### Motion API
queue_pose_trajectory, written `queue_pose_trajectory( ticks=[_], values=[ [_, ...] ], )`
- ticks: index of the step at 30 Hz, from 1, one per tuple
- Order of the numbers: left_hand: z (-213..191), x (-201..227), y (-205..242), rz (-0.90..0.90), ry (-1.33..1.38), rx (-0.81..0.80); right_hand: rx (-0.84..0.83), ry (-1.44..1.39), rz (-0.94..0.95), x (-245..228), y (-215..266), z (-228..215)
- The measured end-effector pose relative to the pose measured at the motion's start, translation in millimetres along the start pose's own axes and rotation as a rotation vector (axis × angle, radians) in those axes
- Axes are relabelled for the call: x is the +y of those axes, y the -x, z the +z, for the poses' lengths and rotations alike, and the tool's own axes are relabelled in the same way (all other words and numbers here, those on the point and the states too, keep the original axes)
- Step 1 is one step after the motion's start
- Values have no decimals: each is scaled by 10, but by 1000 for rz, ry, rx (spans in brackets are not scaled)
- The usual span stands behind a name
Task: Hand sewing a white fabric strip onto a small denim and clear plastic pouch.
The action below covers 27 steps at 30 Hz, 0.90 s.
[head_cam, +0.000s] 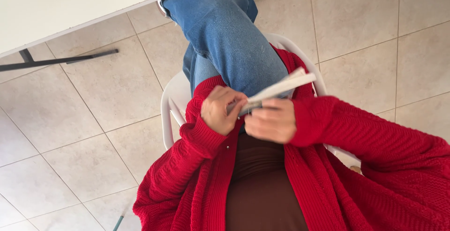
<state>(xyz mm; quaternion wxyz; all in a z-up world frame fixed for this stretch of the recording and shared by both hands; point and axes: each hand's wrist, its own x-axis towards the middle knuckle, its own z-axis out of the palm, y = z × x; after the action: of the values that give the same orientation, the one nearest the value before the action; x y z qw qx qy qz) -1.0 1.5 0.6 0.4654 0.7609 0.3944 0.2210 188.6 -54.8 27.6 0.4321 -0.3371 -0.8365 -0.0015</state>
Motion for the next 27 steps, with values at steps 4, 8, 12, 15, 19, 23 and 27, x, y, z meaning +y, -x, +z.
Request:
queue_pose_trajectory(
  ticks=[4, 8, 12, 15, 19, 23, 27],
  values=[
    [47, -137, -19, 22, 13, 4, 196, -198, 109, -271, -364, -288],
    [42, -36, 11, -69, -12, -6, -48, -660, 342, -312, -373, -707],
    [20, -25, -35, 9, 19, -34, -202, -726, 589, -365, -83, -818],
    [1, -16, -32, 8, -10, -42, -331, -706, 814, -367, -265, -990],
    [8, -62, -23, 4, -59, -36, -49, -707, 558, -356, -46, -828],
    [-16, -19, -38, 12, -32, -43, -406, -762, 924, -169, 270, -755],
    [-44, -3, -49, 38, -16, -39, -424, -730, 740, 533, 488, -625]
  ],
)
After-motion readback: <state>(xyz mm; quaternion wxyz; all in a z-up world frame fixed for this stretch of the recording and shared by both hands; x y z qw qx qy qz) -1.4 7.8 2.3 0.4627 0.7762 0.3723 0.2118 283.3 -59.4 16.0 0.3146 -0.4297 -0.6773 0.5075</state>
